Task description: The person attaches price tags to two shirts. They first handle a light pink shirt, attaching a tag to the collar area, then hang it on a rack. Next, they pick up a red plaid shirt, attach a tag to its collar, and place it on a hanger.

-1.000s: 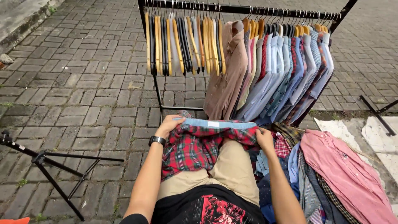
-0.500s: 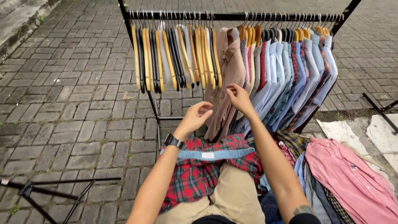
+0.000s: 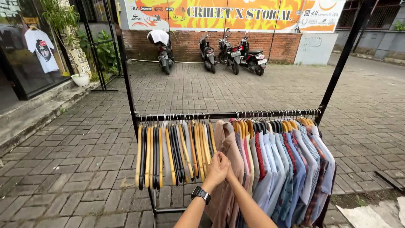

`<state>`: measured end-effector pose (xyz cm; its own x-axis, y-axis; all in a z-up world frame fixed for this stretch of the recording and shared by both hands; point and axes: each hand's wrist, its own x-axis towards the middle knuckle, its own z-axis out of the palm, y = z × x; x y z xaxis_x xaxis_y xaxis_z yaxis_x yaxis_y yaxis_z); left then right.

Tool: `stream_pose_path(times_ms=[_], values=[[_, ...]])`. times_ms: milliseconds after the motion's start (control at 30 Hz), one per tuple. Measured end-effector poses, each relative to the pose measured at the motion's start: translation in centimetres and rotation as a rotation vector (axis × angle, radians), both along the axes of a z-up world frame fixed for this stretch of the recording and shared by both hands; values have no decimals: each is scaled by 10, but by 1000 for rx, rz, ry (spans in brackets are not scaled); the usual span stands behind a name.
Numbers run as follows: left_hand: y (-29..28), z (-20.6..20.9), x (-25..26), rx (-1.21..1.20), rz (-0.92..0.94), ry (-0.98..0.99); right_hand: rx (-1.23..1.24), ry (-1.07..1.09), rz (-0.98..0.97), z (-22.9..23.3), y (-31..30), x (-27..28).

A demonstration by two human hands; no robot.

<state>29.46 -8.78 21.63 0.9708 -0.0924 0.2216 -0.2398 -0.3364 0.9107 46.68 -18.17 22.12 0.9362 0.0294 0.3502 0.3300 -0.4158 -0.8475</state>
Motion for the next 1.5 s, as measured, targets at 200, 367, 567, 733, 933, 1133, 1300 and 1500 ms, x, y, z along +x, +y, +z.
stream_pose_path(times_ms=[200, 367, 567, 733, 933, 1133, 1300, 1500], values=[[-8, -5, 64, -76, 36, 122, 48, -69, -27, 30, -9, -2], [-19, -33, 125, -186, 126, 193, 85, -103, -55, 50, -19, -24], [-50, -113, 155, -237, 143, 260, 125, -73, -78, 35, -18, -66], [-64, -106, 82, -60, 100, 322, 155, 20, -111, -29, -16, -108], [-67, -84, -17, -62, 60, 306, 158, 147, -165, -102, -33, -207], [-51, -80, -107, -135, 3, 469, 146, 239, -175, -96, -29, -329], [-42, -118, -168, -423, -149, 345, 155, 224, -158, -110, -28, -439], [2, -147, -246, -650, -468, 440, 35, -19, 47, -129, -82, -493]])
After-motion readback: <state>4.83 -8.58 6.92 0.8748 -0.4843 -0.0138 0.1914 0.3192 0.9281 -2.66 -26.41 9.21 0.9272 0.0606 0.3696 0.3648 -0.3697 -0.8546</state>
